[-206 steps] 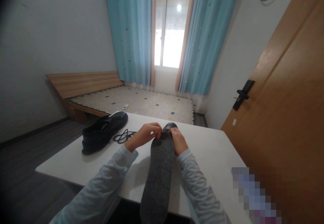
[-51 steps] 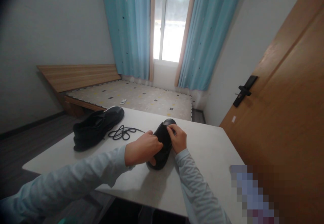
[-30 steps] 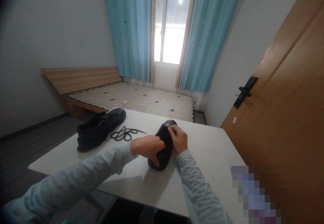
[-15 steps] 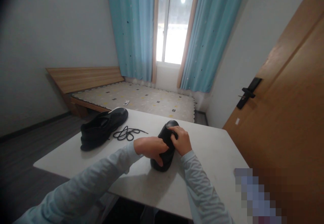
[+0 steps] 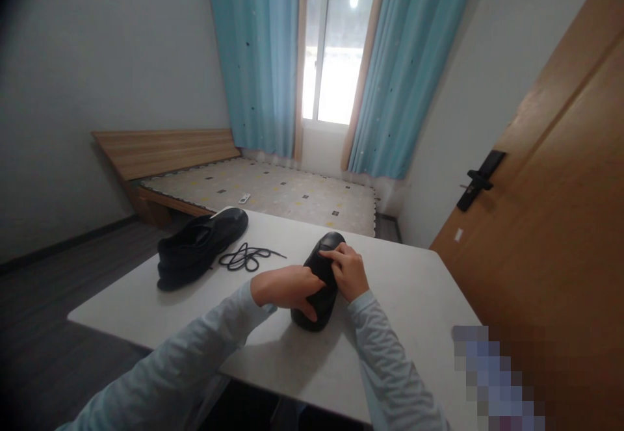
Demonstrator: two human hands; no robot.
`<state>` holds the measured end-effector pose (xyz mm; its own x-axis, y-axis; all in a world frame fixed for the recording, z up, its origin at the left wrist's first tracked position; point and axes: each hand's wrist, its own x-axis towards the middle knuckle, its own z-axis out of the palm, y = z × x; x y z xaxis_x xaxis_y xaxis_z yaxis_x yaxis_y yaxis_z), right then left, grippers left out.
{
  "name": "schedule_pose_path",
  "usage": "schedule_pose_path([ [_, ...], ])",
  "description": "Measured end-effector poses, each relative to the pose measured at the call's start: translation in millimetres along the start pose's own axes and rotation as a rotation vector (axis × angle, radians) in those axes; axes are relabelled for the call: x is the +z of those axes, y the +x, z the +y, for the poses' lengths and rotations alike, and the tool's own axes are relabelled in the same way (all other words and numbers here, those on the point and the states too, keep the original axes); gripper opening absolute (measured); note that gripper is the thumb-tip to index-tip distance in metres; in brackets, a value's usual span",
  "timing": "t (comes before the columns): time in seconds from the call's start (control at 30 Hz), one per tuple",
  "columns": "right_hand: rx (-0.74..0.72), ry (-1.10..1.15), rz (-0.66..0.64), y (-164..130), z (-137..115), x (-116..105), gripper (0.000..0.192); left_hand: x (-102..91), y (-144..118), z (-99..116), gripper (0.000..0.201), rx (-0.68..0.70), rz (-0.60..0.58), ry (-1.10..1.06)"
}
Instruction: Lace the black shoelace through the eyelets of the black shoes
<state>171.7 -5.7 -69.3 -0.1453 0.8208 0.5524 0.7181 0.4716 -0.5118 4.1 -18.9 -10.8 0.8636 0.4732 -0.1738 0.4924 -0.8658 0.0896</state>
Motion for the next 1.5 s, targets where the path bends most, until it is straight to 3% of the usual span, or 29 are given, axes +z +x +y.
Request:
schedule_pose_path([
  [0.2,-0.02,-0.055,-0.037,0,5,2,0.043,-13.4,-2,-7,0.039,0.09,-0.001,-0.144],
  [0.33,-0.02,-0.073,-0.045,0,3,2,0.039,-24.9,-9,-24,0.028,0.17,0.028,-0.403],
  [0.47,-0.028,-0.093,-0.047,0,1,2,0.034,-23.0,-11,-47,0.029,0.132,0.205,-0.824],
  [0.57,-0.021,-0.101,-0.053,0,1,2,0.038,-8.9,-2,-68,0.031,0.062,0.46,-1.012],
  [0.67,-0.017,-0.111,-0.077,0,2,2,0.038,10.3,9,-87,0.028,-0.161,0.683,-0.904],
  [0.7,-0.018,-0.118,-0.089,0,2,2,0.037,16.6,12,-93,0.025,-0.237,0.706,-0.821],
  [0.83,-0.018,-0.14,-0.12,1,2,1,0.034,37.0,12,-109,0.014,-0.478,0.638,-0.45],
  [0.97,-0.02,-0.135,-0.129,0,1,0,0.032,48.7,1,-117,0.018,-0.647,0.475,-0.214],
  [1.27,-0.041,-0.108,-0.121,1,-3,-1,0.025,57.6,-3,-120,0.009,-0.693,0.37,-0.127],
  [1.5,-0.063,-0.121,-0.138,1,-3,-2,0.027,54.2,1,-110,0.016,-0.7,0.424,-0.069],
])
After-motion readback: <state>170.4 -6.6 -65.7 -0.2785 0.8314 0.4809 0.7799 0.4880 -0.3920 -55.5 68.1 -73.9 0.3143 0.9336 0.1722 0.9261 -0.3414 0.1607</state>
